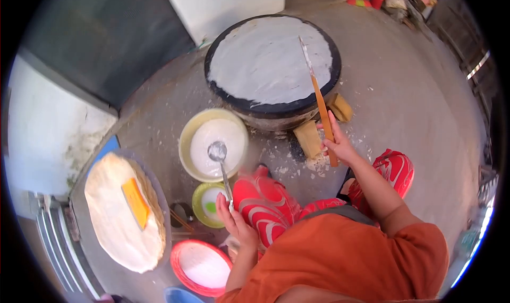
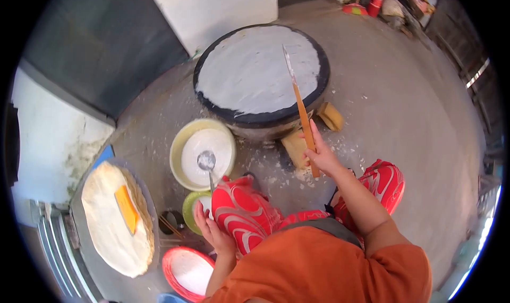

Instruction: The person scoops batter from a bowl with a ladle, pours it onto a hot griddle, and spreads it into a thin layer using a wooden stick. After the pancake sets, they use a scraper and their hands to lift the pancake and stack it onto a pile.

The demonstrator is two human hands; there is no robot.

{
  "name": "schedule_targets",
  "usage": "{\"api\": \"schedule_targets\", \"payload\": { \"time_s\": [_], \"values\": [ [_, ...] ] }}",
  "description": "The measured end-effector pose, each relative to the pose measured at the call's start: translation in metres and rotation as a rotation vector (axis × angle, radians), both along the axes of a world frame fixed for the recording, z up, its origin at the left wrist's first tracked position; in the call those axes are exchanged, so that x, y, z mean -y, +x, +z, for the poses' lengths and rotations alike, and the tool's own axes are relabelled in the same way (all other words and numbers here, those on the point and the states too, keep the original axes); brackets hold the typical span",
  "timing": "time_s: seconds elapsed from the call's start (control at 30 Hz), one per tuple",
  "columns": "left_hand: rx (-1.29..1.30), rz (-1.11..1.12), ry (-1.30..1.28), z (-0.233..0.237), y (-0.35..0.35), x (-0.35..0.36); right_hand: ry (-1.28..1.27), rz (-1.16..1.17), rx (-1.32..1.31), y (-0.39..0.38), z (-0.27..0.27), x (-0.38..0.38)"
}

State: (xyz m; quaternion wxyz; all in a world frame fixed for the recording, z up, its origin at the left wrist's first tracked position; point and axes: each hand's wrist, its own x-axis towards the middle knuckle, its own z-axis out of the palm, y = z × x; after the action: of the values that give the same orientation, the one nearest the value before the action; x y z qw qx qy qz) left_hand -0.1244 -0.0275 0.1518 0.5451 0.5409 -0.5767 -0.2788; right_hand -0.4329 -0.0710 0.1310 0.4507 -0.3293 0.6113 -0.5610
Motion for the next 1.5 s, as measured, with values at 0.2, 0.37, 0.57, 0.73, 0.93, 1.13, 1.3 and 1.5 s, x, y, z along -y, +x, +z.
{"api": "schedule_targets", "payload": {
  "time_s": [0.2,0.37,0.57,0.73,0.93,1.13,1.3,1.5],
  "values": [
    [0.293,0.373,0.317,-0.114,0.061,0.017,0.237,0.463,-0.256,0.017,0.034,0.018],
    [0.695,0.402,1.193,-0.178,0.078,0.005,0.054,0.850,-0.673,0.068,0.066,0.062],
    [0.483,0.445,1.193,-0.245,0.100,-0.015,-0.070,1.274,-1.376,0.177,0.083,0.112],
    [0.245,0.420,1.126,-0.270,0.132,-0.025,0.041,1.565,-1.606,0.252,0.004,0.142],
    [-0.401,0.554,0.931,-0.196,0.106,-0.048,0.100,1.685,-1.402,0.279,-0.052,0.156],
    [0.166,0.493,0.804,-0.229,0.095,-0.054,0.246,1.671,-1.224,0.272,-0.060,0.151],
    [0.146,0.645,0.955,-0.275,0.135,-0.046,0.453,1.685,-1.013,0.266,-0.061,0.156],
    [0.096,0.573,0.689,-0.230,0.104,-0.051,-0.388,1.616,-1.663,0.268,-0.066,0.145]
  ]
}}
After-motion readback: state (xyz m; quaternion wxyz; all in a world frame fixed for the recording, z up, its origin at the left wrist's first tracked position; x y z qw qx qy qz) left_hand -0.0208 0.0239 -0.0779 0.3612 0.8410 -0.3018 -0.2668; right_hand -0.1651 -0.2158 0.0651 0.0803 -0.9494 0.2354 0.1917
